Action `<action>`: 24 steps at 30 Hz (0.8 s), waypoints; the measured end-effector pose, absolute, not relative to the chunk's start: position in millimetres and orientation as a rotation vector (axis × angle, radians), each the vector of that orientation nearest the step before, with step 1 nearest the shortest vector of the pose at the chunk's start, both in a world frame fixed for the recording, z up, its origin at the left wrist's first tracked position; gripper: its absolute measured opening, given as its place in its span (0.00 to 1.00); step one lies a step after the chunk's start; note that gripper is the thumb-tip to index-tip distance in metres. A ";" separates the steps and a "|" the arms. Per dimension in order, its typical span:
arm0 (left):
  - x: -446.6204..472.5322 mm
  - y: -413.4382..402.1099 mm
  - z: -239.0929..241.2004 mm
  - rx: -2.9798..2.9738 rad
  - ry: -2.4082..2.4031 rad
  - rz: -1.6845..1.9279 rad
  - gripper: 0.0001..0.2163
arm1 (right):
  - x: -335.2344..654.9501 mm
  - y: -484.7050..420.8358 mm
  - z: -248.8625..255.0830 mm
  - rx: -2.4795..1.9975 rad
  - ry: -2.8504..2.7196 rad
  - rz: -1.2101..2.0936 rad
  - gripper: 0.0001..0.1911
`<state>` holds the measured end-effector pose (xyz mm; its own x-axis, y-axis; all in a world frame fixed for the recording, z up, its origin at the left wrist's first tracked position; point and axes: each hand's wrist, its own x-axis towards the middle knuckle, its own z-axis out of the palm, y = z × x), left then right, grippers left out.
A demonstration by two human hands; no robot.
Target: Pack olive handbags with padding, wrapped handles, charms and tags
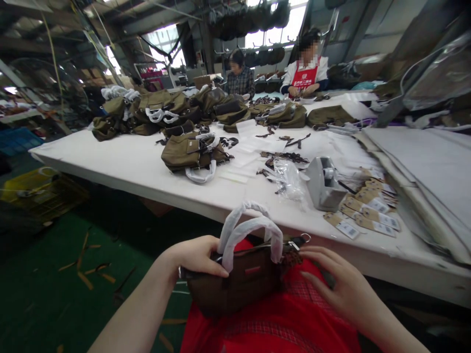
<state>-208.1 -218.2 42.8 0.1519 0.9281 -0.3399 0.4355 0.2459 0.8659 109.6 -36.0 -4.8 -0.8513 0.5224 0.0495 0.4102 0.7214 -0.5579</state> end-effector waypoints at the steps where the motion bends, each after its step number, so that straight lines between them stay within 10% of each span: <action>1: -205.5 -219.3 45.7 1.379 1.447 0.574 0.16 | 104.4 -34.6 -9.9 -0.747 -2.689 0.731 0.22; 6: -196.9 -228.7 60.3 1.479 1.421 0.573 0.16 | 96.1 -35.2 -7.9 -0.684 -2.829 0.790 0.14; 19: -168.3 -226.1 61.0 1.370 1.977 0.791 0.09 | 66.9 -53.7 10.9 -0.648 -2.640 1.727 0.33; 24: -157.4 -224.3 56.6 1.415 1.951 0.848 0.08 | 52.3 -77.5 27.6 -0.531 -2.796 1.219 0.18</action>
